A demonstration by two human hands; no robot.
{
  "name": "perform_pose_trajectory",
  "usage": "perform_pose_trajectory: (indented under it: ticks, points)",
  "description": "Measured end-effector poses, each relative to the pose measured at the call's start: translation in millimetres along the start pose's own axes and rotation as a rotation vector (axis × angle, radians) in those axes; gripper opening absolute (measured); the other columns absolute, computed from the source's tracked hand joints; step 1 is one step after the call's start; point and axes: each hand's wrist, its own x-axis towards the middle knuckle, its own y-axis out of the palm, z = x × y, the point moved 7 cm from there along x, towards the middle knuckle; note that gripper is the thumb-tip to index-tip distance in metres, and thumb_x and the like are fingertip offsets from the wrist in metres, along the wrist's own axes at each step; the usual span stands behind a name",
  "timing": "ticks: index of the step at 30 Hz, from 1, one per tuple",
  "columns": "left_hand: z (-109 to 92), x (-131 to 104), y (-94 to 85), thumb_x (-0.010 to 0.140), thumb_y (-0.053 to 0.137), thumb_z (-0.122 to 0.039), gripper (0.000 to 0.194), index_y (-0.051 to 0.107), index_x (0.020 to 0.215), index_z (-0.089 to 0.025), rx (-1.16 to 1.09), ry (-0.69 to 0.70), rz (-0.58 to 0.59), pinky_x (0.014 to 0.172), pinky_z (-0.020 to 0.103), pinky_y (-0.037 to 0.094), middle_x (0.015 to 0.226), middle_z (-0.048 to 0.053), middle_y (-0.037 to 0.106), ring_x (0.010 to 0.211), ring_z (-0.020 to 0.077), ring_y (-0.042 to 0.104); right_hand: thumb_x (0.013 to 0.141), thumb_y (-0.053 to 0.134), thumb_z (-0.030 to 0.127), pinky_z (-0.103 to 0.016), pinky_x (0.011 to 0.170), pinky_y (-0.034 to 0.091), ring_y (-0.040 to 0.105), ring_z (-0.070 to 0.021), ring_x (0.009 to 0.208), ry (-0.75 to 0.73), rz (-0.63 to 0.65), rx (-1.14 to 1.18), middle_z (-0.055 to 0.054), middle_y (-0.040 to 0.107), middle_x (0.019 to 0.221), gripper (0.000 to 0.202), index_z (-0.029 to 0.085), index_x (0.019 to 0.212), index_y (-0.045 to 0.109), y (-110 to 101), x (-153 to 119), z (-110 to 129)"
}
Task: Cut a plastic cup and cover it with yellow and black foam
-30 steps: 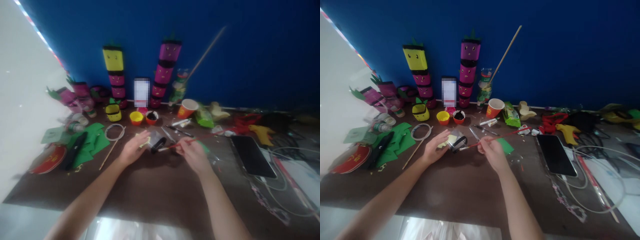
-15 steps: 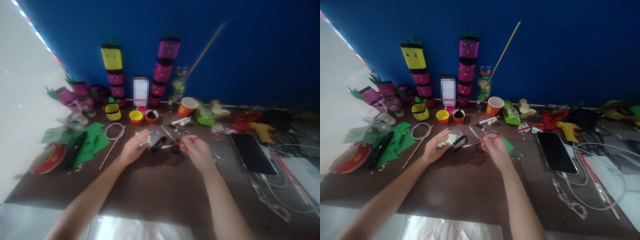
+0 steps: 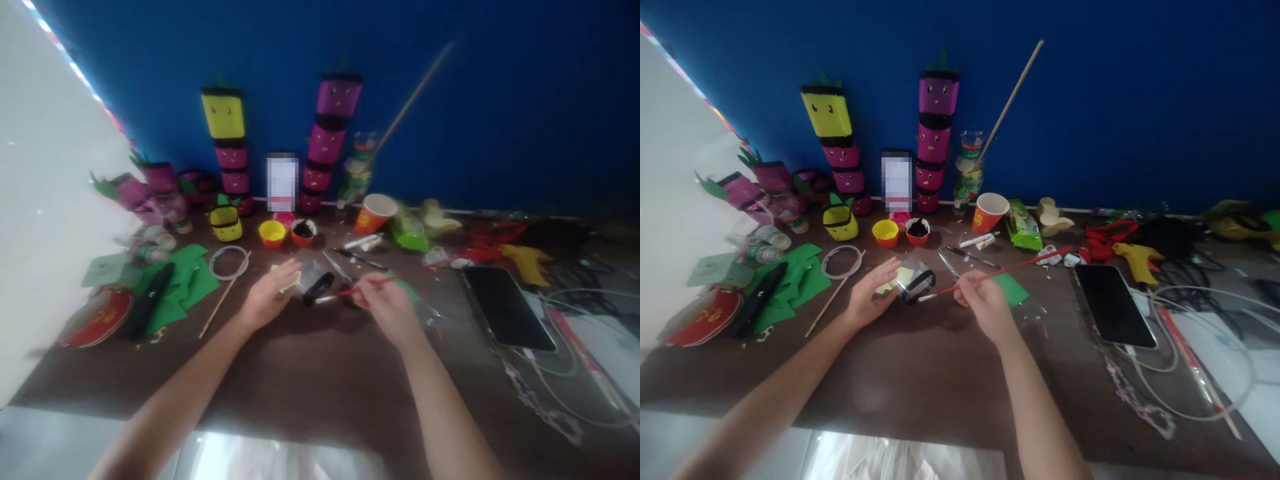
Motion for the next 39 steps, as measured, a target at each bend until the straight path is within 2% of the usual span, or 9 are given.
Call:
perform_pose_trajectory:
  ticks: [6, 11, 16, 21, 24, 28, 32, 36, 39]
  points:
    - [1, -1, 0.1, 0.077, 0.061, -0.006, 0.045, 0.053, 0.118, -0.022, 0.004, 0.006, -0.007, 0.096, 0.039, 0.05, 0.12, 0.011, 0.063, 0.12, 0.0213, 0.053, 0.066, 0.072, 0.047, -0.021, 0.051, 0.045, 0.056, -0.0097, 0.054, -0.051, -0.114, -0.077, 0.001, 0.062, 0.059, 0.031, 0.018, 0.073, 0.061, -13, 1, 8]
    - [4, -2, 0.8, 0.08, 0.059, -0.008, 0.04, 0.055, 0.116, -0.023, -0.012, -0.032, 0.0, 0.097, 0.041, 0.049, 0.12, 0.009, 0.063, 0.121, 0.0209, 0.052, 0.069, 0.07, 0.047, -0.021, 0.051, 0.045, 0.056, -0.0101, 0.054, -0.049, -0.045, -0.102, 0.001, 0.062, 0.059, 0.031, 0.018, 0.074, 0.061, -6, -1, 9]
    - [3, -2, 0.7, 0.079, 0.06, -0.007, 0.042, 0.054, 0.118, -0.023, 0.006, -0.015, 0.0, 0.096, 0.039, 0.05, 0.12, 0.008, 0.063, 0.121, 0.02, 0.052, 0.066, 0.071, 0.05, -0.022, 0.053, 0.046, 0.056, -0.0103, 0.055, -0.073, -0.126, -0.132, 0.001, 0.062, 0.059, 0.034, 0.019, 0.073, 0.06, -11, -2, 16]
    - [3, -3, 1.6, 0.079, 0.059, -0.008, 0.04, 0.054, 0.117, -0.023, 0.008, -0.025, 0.008, 0.097, 0.041, 0.049, 0.12, 0.008, 0.063, 0.121, 0.0203, 0.052, 0.068, 0.069, 0.05, -0.022, 0.053, 0.046, 0.057, -0.0106, 0.055, -0.068, -0.072, -0.156, 0.0, 0.062, 0.06, 0.033, 0.018, 0.073, 0.061, -6, -2, 15]
    - [5, -3, 2.0, 0.08, 0.058, -0.009, 0.038, 0.055, 0.116, -0.023, 0.012, -0.031, 0.001, 0.098, 0.041, 0.049, 0.121, 0.009, 0.062, 0.122, 0.0206, 0.051, 0.067, 0.071, 0.048, -0.021, 0.054, 0.047, 0.057, -0.0103, 0.056, -0.093, -0.132, -0.165, 0.001, 0.061, 0.059, 0.032, 0.018, 0.071, 0.061, -15, -3, 20]
    - [6, -2, 1.7, 0.081, 0.056, -0.007, 0.039, 0.054, 0.117, -0.021, 0.02, -0.029, -0.001, 0.098, 0.039, 0.048, 0.123, 0.01, 0.061, 0.123, 0.02, 0.05, 0.066, 0.073, 0.047, -0.022, 0.055, 0.049, 0.058, -0.0097, 0.055, -0.128, -0.178, -0.048, 0.002, 0.061, 0.059, 0.03, 0.02, 0.074, 0.061, -28, -4, 26]
    - [3, 0, 1.0, 0.08, 0.056, -0.006, 0.04, 0.053, 0.118, -0.02, 0.029, -0.021, 0.001, 0.097, 0.038, 0.049, 0.122, 0.011, 0.061, 0.122, 0.0199, 0.051, 0.067, 0.073, 0.044, -0.021, 0.05, 0.048, 0.056, -0.0091, 0.051, -0.105, -0.152, -0.002, 0.002, 0.06, 0.057, 0.028, 0.019, 0.073, 0.062, -24, -1, 19]
    - [1, 0, 1.2, 0.079, 0.056, -0.003, 0.043, 0.053, 0.118, -0.02, 0.011, -0.008, 0.001, 0.098, 0.037, 0.048, 0.122, 0.011, 0.061, 0.123, 0.0201, 0.05, 0.068, 0.071, 0.045, -0.019, 0.047, 0.045, 0.053, -0.0079, 0.047, -0.118, -0.286, -0.005, 0.003, 0.056, 0.05, 0.03, 0.017, 0.067, 0.061, -24, 0, 8]
    - [0, 0, 2.0, 0.079, 0.056, -0.002, 0.044, 0.052, 0.118, -0.021, 0.003, -0.001, 0.01, 0.098, 0.038, 0.048, 0.122, 0.011, 0.062, 0.123, 0.0206, 0.05, 0.066, 0.072, 0.047, -0.02, 0.046, 0.045, 0.053, -0.0084, 0.046, -0.109, -0.327, -0.043, 0.002, 0.057, 0.049, 0.033, 0.016, 0.066, 0.061, -21, 0, 4]
